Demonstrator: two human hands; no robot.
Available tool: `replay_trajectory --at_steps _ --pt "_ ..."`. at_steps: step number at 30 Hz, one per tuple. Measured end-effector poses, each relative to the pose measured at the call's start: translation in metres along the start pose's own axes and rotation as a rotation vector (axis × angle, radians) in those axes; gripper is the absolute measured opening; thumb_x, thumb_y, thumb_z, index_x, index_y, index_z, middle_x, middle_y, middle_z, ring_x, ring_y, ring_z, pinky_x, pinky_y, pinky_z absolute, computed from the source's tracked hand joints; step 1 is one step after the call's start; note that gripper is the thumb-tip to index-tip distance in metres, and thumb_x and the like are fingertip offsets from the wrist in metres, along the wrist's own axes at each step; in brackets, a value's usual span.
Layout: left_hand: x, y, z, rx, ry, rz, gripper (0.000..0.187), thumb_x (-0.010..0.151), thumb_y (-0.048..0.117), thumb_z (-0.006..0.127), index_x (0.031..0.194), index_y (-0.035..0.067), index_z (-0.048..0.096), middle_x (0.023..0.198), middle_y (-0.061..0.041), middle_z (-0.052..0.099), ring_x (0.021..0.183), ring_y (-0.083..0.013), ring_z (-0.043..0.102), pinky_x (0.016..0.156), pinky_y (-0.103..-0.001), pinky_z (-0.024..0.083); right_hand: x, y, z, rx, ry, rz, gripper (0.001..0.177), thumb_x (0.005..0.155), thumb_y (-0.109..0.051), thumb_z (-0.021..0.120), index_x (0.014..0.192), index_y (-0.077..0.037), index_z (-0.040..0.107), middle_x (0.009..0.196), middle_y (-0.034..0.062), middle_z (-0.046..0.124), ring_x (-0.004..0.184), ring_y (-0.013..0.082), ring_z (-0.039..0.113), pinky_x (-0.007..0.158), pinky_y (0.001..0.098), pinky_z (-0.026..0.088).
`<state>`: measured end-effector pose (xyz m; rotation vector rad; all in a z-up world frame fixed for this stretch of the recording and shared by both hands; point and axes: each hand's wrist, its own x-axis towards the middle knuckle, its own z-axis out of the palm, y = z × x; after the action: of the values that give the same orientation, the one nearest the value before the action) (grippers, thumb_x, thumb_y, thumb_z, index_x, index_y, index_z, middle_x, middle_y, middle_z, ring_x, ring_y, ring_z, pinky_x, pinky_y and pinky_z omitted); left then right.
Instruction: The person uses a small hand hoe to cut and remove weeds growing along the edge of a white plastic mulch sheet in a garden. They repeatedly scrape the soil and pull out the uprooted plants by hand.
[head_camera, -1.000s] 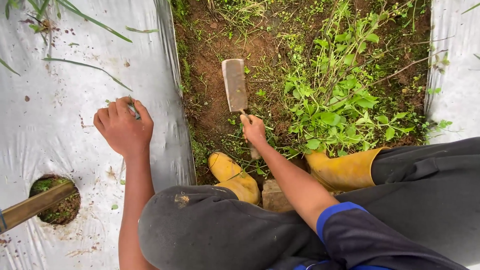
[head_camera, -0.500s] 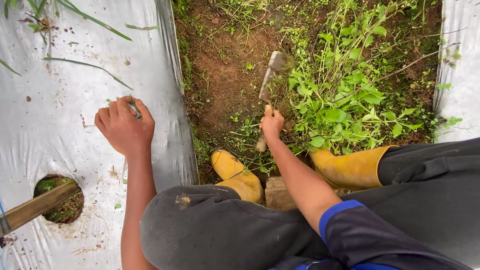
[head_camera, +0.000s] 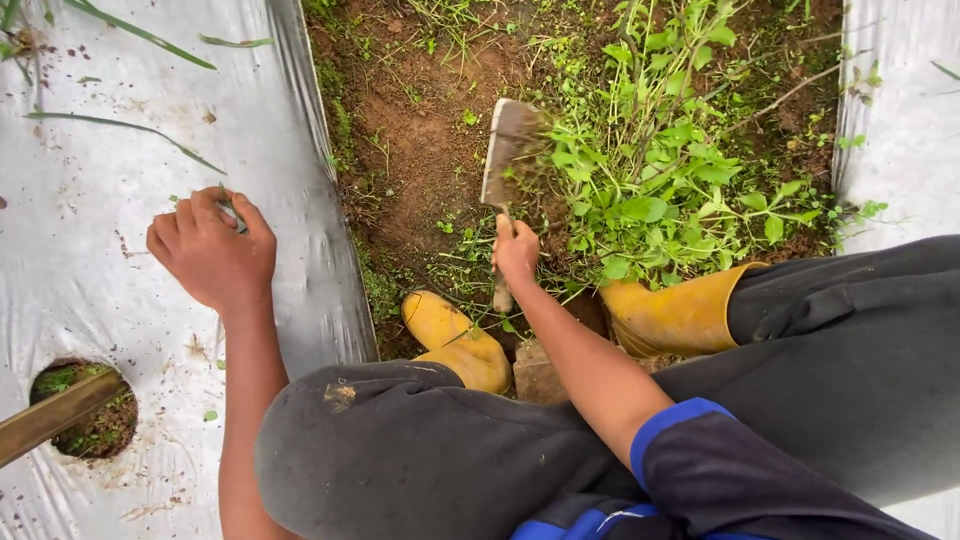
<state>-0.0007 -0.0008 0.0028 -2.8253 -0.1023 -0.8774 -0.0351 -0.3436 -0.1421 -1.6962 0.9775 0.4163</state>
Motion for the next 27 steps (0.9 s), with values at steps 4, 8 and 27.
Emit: replay_trajectory --at_steps 4,8,27 --pt "-0.003 -0.003 0.002 -0.002 0.003 -0.004 0.011 0.104 0.021 0.070 0.095 0.015 0.073 0.080 0.002 0.059 0.079 -0.0227 0.052 0.092 -0.037 0.044 -0.009 -0.007 0.002 0.218 0.030 0.103 0.026 0.109 -0.025 0.056 0.088 -0.009 0.060 0.065 0.0013 0.059 0.044 0.0102 0.054 0.034 0.0246 0.047" --pt "-0.006 -0.001 0.003 -0.014 0.004 0.006 0.011 0.103 0.020 0.070 0.093 0.016 0.072 0.080 0.002 0.058 0.080 -0.0224 0.053 0.092 -0.037 0.044 -0.027 -0.017 -0.003 0.171 -0.019 0.135 0.022 0.109 -0.025 0.054 0.095 -0.009 0.059 0.067 0.0017 0.058 0.046 0.0103 0.053 0.036 0.0255 0.049" --pt "-0.010 -0.011 0.007 -0.108 0.021 -0.027 0.012 0.105 0.020 0.073 0.095 0.016 0.072 0.081 0.002 0.061 0.086 -0.0237 0.055 0.095 -0.038 0.044 -0.027 -0.299 -0.143 -1.637 -0.237 -0.500 0.032 0.110 -0.030 0.041 0.123 -0.005 0.056 0.086 0.0068 0.057 0.068 0.0172 0.056 0.052 0.0268 0.051"
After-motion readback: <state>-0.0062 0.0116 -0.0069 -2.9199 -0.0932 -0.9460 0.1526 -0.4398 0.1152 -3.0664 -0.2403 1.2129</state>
